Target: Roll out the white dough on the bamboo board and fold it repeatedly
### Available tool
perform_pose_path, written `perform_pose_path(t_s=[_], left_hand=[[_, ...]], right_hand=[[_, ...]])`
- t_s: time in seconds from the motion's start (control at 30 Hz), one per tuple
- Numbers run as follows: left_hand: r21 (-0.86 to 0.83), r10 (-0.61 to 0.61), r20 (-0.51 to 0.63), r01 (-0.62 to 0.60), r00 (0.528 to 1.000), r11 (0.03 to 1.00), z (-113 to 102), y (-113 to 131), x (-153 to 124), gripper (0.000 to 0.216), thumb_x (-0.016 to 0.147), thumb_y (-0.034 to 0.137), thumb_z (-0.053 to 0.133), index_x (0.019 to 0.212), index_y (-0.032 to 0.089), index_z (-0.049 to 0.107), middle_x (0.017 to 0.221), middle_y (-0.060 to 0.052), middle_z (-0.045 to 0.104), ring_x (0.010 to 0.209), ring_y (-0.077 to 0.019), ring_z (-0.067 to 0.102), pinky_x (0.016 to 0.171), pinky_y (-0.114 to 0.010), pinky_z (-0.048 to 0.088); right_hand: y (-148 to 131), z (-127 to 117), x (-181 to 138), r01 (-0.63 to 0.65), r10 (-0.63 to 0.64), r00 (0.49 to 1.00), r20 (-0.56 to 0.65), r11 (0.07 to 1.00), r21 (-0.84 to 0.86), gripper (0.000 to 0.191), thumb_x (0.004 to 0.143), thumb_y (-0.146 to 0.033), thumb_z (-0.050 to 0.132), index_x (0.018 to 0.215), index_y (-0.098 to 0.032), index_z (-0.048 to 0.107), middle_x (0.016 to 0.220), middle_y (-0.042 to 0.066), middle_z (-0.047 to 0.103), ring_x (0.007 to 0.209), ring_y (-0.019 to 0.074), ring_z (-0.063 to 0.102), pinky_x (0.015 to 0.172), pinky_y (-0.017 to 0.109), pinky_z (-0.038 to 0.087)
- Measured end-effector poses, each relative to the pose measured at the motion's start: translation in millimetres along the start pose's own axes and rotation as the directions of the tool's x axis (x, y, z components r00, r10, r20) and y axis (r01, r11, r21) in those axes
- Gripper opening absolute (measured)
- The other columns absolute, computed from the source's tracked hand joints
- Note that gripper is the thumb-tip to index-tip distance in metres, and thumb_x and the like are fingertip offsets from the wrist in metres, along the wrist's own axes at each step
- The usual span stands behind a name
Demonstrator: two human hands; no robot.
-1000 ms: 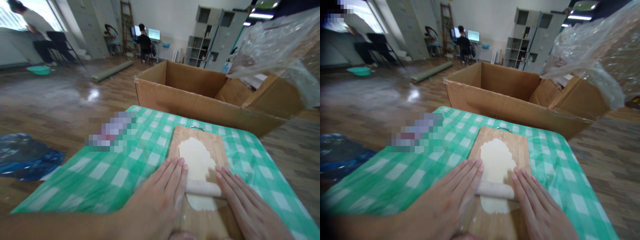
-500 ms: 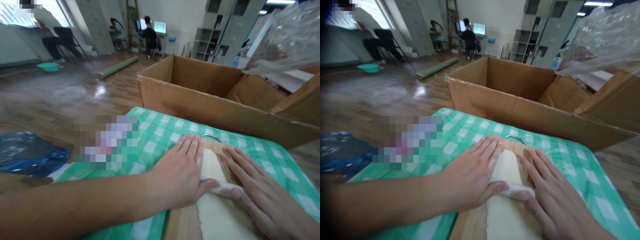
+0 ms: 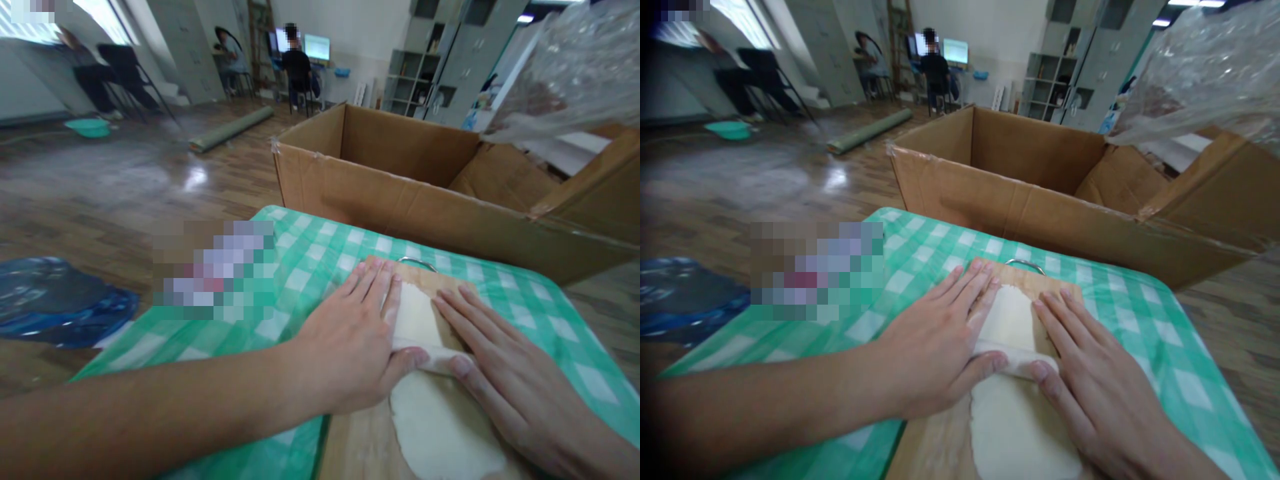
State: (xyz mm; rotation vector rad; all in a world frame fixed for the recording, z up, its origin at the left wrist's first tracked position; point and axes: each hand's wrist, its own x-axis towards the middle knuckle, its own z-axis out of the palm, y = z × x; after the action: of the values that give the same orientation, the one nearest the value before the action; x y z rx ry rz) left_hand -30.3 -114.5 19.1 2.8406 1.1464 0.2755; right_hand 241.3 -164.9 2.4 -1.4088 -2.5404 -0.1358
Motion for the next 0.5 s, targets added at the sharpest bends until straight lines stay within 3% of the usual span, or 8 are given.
perform_pose_path(t_s=[0.3, 0.5], left_hand=[[-0.013, 0.030, -0.007, -0.030, 1.000, 0.999, 0.2, 21.0, -26.5, 0.095, 0.102, 0.076, 0.026, 0.164, 0.004, 0.031, 0.171, -0.024, 0.029, 0.162, -0.0381, 0.021, 0.131, -0.054, 0.016], [0.025, 0.059, -0.001, -0.059, 0.998, 0.998, -2.4, 39.4, -47.8, 0.104, 0.098, 0.081, 0.026, 0.162, -0.001, 0.032, 0.171, -0.027, 0.026, 0.162, -0.0391, 0.018, 0.132, -0.053, 0.011]], right_hand=[[-25.6, -4.4, -27.4, -0.036, 0.035, 0.999, -0.007, 0.998, -0.043, 0.073, 0.107, -0.047, 0.041, 0.170, -0.017, 0.019, 0.170, 0.014, 0.036, 0.156, 0.0368, 0.035, 0.123, 0.062, 0.038], [-44.8, -10.0, -47.6, -0.008, 0.007, 1.000, -0.004, 0.998, -0.069, 0.084, 0.104, -0.058, 0.046, 0.168, -0.010, 0.022, 0.170, 0.021, 0.033, 0.157, 0.0393, 0.032, 0.123, 0.063, 0.038]])
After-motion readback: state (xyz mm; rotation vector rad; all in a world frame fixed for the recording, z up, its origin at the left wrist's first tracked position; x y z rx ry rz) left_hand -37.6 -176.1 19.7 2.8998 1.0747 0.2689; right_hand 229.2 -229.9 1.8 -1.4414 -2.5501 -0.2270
